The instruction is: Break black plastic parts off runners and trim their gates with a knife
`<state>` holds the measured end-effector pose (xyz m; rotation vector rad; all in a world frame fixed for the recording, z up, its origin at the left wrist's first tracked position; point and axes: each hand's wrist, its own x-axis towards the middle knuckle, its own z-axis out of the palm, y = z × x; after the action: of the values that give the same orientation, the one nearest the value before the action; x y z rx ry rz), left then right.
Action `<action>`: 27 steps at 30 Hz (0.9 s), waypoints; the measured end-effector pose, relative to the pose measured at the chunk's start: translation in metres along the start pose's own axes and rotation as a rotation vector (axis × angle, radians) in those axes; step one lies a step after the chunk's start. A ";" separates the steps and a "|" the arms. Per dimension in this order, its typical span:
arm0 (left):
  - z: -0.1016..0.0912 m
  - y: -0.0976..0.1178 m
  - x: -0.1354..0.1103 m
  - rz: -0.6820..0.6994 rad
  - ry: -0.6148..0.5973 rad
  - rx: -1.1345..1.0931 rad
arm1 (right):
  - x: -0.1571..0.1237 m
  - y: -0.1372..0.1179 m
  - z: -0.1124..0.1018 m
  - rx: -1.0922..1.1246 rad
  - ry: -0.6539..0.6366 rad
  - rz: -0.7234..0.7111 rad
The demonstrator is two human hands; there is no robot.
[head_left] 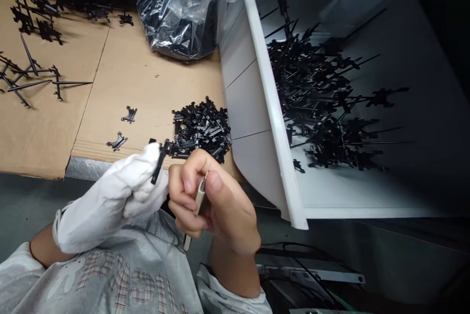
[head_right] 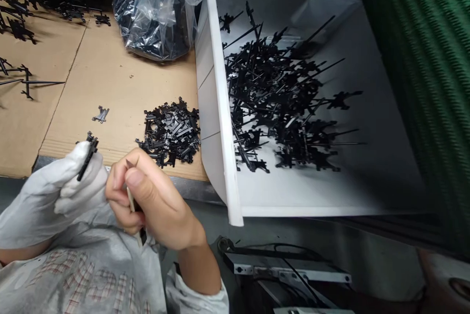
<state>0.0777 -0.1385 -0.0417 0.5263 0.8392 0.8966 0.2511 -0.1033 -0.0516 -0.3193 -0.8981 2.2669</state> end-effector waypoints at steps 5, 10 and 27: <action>0.003 0.004 -0.001 0.074 0.032 -0.032 | 0.008 0.004 -0.009 0.313 -0.143 0.076; 0.008 0.008 -0.002 0.102 0.045 -0.006 | 0.006 0.009 -0.008 0.326 -0.103 0.062; 0.015 0.015 -0.004 0.005 0.108 0.026 | 0.010 0.003 -0.007 0.326 -0.141 0.097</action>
<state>0.0814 -0.1344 -0.0211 0.5062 0.9486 0.9261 0.2455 -0.0950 -0.0580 -0.0579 -0.5766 2.5019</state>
